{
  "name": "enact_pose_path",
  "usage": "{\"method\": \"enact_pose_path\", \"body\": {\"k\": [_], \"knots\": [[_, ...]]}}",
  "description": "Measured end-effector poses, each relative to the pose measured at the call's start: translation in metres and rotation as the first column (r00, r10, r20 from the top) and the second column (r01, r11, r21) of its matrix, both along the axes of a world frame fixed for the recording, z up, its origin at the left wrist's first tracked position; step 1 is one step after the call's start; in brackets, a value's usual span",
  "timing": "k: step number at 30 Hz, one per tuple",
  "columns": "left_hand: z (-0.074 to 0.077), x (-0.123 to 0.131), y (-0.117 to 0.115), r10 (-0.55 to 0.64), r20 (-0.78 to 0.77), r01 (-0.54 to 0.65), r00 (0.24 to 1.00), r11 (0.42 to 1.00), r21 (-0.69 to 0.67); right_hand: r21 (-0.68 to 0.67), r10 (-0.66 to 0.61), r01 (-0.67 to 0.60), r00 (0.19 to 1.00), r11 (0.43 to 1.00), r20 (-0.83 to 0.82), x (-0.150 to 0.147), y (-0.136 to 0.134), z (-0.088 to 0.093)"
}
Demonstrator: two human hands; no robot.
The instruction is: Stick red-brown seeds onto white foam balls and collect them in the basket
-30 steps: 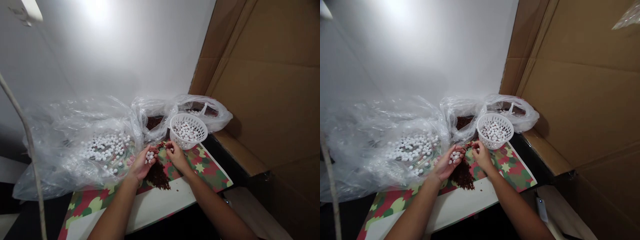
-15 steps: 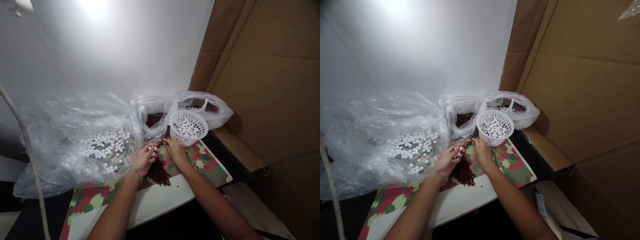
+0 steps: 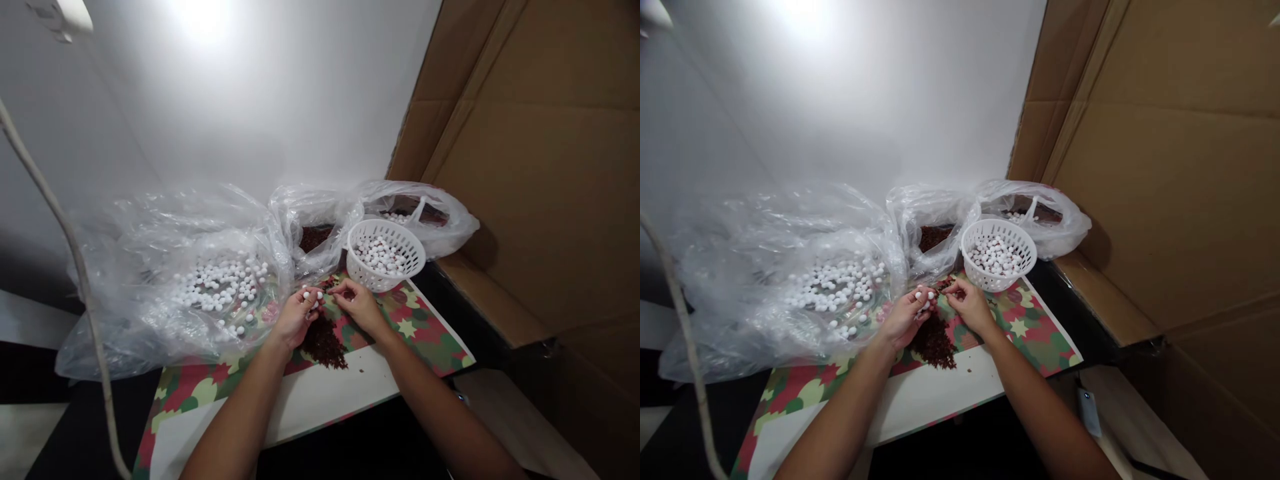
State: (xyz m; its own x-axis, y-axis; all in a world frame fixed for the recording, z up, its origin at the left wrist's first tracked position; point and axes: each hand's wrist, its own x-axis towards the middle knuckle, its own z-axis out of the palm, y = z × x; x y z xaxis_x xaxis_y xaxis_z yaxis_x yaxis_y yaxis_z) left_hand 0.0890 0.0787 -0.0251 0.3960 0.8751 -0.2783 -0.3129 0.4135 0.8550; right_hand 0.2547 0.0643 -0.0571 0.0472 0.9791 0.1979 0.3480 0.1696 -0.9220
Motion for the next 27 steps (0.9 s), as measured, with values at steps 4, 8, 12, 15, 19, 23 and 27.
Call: {"method": "enact_pose_path", "body": {"k": [4, 8, 12, 15, 19, 23, 27], "knots": [[0.000, 0.000, 0.000, -0.010, -0.025, 0.010, 1.000, 1.000, -0.012, -0.047, 0.036, -0.042, 0.990, 0.998, -0.134, -0.002, 0.000, 0.001], [0.003, 0.000, 0.000, -0.001, -0.011, 0.001, 1.000, 1.000, -0.025, -0.049, 0.068, -0.090, 0.940, 0.995, -0.335, -0.002, 0.000, 0.004], [0.002, 0.000, 0.000, 0.012, -0.014, -0.012, 1.000, 1.000, -0.005, -0.090, 0.075, -0.130, 0.886, 0.988, -0.458, -0.003, -0.001, 0.008], [0.002, 0.000, 0.001, 0.014, -0.008, -0.014, 1.000, 1.000, 0.002, -0.092, 0.135, -0.213, 0.839, 0.973, -0.527, -0.006, -0.004, 0.009], [0.000, 0.001, 0.001, 0.045, -0.006, -0.045, 0.999, 0.999, 0.008, -0.047, 0.120, -0.166, 0.854, 0.985, -0.506, -0.009, -0.007, 0.011], [0.000, 0.002, 0.001, 0.083, -0.035, -0.083, 0.996, 0.996, 0.023, -0.013, 0.086, -0.097, 0.937, 0.995, -0.337, -0.008, -0.009, 0.012], [0.002, 0.003, 0.000, 0.075, -0.052, -0.073, 0.996, 0.997, 0.037, 0.079, 0.098, -0.078, 0.955, 0.994, -0.281, -0.009, -0.007, 0.012]]}}
